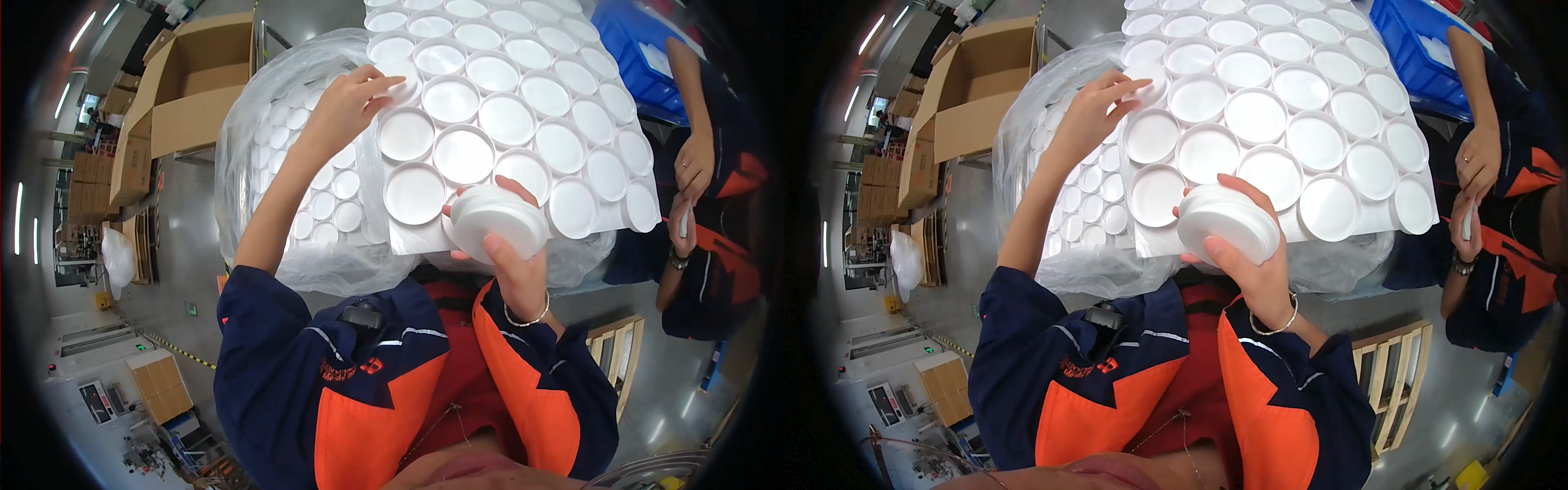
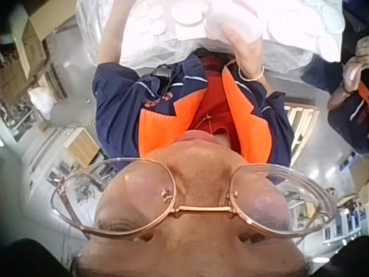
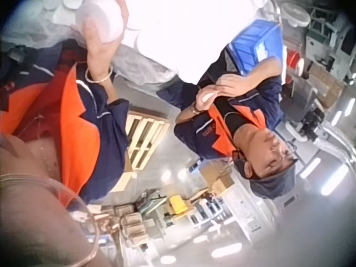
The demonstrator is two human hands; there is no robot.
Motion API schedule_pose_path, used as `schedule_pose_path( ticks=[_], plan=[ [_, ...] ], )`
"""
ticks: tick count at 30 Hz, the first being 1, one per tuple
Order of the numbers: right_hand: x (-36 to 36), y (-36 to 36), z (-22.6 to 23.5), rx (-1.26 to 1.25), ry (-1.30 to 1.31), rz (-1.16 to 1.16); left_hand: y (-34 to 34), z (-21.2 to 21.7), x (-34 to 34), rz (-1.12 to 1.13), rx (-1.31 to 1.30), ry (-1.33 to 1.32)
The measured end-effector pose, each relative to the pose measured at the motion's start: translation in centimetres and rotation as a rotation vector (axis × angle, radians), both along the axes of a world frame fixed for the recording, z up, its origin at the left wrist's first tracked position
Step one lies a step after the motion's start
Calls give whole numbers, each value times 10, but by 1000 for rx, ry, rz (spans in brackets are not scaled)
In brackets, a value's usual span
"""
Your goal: Organizing and packing layers of white plastic lids separated by plastic sheets into a large lined container.
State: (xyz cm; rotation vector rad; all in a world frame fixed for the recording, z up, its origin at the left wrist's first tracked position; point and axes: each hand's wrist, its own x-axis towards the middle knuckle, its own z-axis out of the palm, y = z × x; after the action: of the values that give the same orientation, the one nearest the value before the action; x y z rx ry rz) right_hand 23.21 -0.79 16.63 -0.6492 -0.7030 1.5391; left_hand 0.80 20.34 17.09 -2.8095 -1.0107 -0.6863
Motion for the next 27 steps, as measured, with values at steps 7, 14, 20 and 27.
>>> schedule_pose_path(
  ticks=[7, 14, 20, 27],
  plan=[
    [5, 2, 0, 10, -1, -11, -1, 25, 11, 30, -435, 82],
    [7, 5, -4, 13, 1, -6, -10, 3, 13, -23, -209, 118],
    [8, 10, -4, -6, 3, 8, -7, -1, 18, 4, -388, 51],
    [8, 12, -2, 2, 5, -1, -6, 3, 25, 52, -135, 172]
  ],
)
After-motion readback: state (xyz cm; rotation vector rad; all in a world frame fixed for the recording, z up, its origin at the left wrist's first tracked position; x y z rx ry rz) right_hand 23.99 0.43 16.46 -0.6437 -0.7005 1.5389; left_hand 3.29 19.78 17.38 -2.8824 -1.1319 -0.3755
